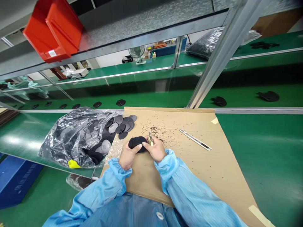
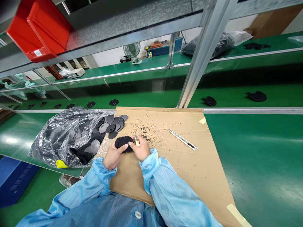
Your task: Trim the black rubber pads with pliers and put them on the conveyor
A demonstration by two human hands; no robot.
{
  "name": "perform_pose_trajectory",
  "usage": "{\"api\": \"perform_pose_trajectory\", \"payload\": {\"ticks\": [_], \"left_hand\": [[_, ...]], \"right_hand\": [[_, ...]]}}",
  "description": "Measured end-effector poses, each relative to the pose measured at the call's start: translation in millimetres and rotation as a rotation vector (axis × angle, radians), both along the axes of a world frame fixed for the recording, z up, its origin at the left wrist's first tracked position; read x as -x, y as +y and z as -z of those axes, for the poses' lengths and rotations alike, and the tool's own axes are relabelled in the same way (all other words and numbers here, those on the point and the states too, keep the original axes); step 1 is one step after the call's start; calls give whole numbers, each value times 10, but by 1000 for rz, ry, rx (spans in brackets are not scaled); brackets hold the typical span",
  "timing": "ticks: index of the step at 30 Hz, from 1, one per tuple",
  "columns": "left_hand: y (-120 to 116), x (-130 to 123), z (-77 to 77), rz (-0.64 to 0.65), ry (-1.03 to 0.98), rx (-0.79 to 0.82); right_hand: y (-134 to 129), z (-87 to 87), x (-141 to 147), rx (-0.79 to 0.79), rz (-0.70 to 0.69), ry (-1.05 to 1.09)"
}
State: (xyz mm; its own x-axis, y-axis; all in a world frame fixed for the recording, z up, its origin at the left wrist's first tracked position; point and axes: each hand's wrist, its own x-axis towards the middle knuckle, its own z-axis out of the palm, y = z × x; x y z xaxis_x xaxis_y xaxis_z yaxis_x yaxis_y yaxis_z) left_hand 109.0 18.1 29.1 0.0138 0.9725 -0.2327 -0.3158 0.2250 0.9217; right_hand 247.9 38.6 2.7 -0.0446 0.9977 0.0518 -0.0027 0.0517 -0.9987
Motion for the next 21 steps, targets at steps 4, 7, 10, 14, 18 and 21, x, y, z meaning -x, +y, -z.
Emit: {"api": "perform_pose_trajectory", "payload": {"ticks": [4, 7, 10, 14, 18, 21], "left_hand": [[7, 6, 10, 21, -25, -7], [9, 15, 17, 41, -31, -35], [5, 9, 9, 46, -31, -58], [-5, -28, -27, 53, -3, -103], [-13, -68, -34, 69, -13, -144], [0, -73, -7, 26, 11, -122]], "right_hand": [[3, 31, -1, 14, -43, 70], [-1, 30, -2, 47, -90, 169], [-18, 5, 8, 68, -85, 220], [-44, -43, 31, 126, -18, 303], [-57, -81, 42, 159, 37, 343], [-58, -75, 52, 163, 89, 308]]}}
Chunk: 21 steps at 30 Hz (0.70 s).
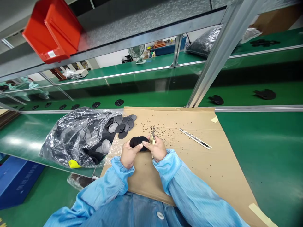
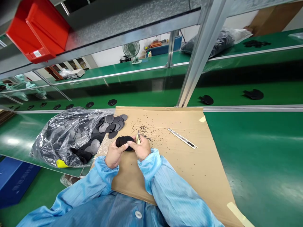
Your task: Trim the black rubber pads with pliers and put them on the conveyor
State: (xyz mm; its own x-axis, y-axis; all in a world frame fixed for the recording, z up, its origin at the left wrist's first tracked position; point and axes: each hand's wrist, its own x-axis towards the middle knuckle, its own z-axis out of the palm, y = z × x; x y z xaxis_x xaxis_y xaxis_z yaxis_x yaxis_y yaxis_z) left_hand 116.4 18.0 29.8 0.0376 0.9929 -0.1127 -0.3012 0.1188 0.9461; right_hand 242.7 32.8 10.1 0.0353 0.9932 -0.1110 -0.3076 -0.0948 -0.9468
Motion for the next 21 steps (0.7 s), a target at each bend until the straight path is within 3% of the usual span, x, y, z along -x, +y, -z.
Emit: {"api": "perform_pose_trajectory", "payload": {"ticks": [4, 10, 15, 21], "left_hand": [[74, 77, 50, 20, -108, 100], [182, 302, 129, 124, -383, 486], [141, 323, 137, 169, -466, 527], [103, 290, 108, 157, -451, 526]], "right_hand": [[-9, 43, 27, -50, 13, -86], [-75, 22, 51, -202, -67, -165], [-127, -42, 45, -351, 6, -388], [-141, -30, 38, -577, -4, -496]]}}
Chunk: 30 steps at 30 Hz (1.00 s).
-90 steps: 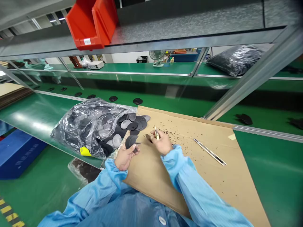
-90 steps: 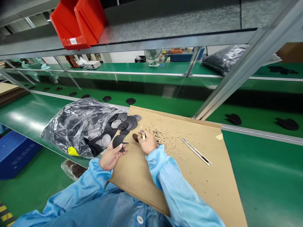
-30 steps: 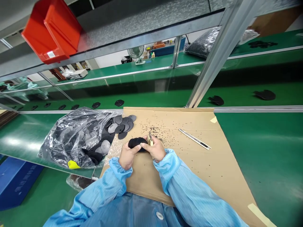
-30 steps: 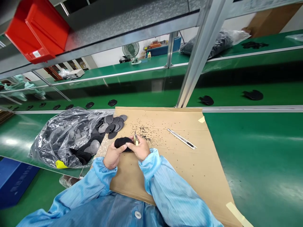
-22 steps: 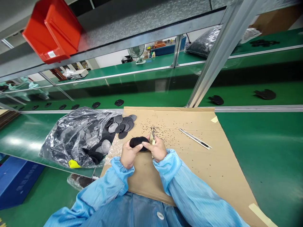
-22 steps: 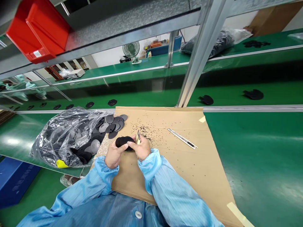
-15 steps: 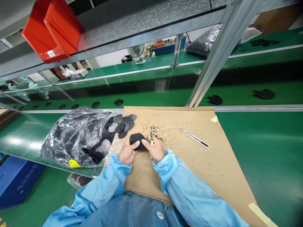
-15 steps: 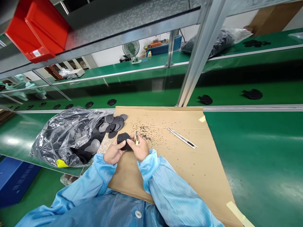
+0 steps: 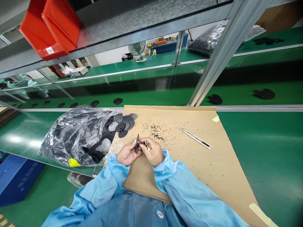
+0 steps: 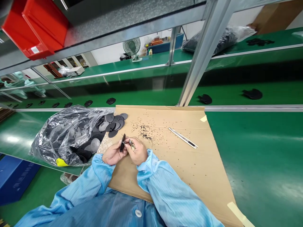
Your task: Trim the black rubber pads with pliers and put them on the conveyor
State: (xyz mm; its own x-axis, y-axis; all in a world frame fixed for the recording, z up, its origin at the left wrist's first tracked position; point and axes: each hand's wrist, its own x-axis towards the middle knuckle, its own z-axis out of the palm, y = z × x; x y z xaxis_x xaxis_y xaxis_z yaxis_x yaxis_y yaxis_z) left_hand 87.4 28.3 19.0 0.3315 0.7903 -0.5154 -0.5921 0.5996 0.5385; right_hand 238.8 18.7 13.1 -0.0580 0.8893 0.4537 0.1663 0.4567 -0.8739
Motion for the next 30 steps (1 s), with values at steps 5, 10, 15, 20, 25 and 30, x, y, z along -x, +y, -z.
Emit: {"api": "perform_pose_trajectory", "payload": {"ticks": [5, 10, 15, 20, 25, 30], "left_hand": [[1, 10, -10, 8, -11, -7], [-4, 8, -28, 50, -12, 12], [-47, -11, -76, 82, 11, -57], [-31, -52, -114, 80, 99, -126], [133, -121, -85, -29, 238, -134], [641, -164, -128, -218, 514, -308]], "right_hand": [[0, 17, 2, -103, -23, -36], [2, 17, 3, -142, -30, -40], [-23, -4, 15, -97, -1, -73], [-48, -13, 57, -41, 65, -46], [28, 94, 81, 149, 203, 105], [185, 290, 43, 334, 348, 345]]}}
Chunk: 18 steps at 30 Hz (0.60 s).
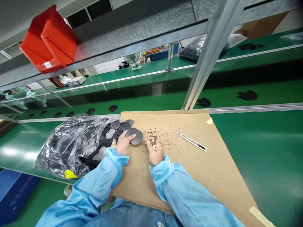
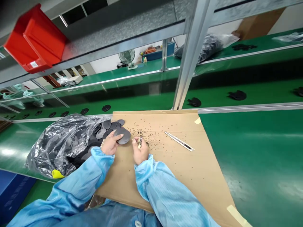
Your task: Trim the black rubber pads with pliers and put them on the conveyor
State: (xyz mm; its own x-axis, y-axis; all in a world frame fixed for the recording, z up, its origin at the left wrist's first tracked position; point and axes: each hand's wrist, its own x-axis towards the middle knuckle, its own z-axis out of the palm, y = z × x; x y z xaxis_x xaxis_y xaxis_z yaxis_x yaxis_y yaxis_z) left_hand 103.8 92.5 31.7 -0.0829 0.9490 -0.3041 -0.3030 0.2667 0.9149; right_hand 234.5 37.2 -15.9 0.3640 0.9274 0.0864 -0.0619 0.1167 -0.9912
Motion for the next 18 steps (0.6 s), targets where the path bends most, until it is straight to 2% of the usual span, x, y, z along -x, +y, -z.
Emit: {"api": "perform_pose_trajectory", "payload": {"ticks": [2, 5, 7, 9, 12, 15, 18], "left_hand": [[339, -39, -88, -58, 246, -135], [897, -175, -327, -78, 702, -389], [1196, -319, -511, -26, 909, -564], [1364, -481, -641, 61, 982, -681], [1342, -682, -631, 125, 928, -736], [1085, -731, -424, 170, 837, -691], [724, -639, -199, 240, 741, -507]], "right_hand": [[38, 53, -12, 30, 28, 39], [59, 88, -22, 14, 27, 11], [62, 97, -31, -5, 15, -9], [64, 106, -44, -6, 10, -3], [71, 117, -60, 6, 11, 29], [87, 123, -58, 2, 3, 84], [109, 123, -47, 5, 7, 161]]}}
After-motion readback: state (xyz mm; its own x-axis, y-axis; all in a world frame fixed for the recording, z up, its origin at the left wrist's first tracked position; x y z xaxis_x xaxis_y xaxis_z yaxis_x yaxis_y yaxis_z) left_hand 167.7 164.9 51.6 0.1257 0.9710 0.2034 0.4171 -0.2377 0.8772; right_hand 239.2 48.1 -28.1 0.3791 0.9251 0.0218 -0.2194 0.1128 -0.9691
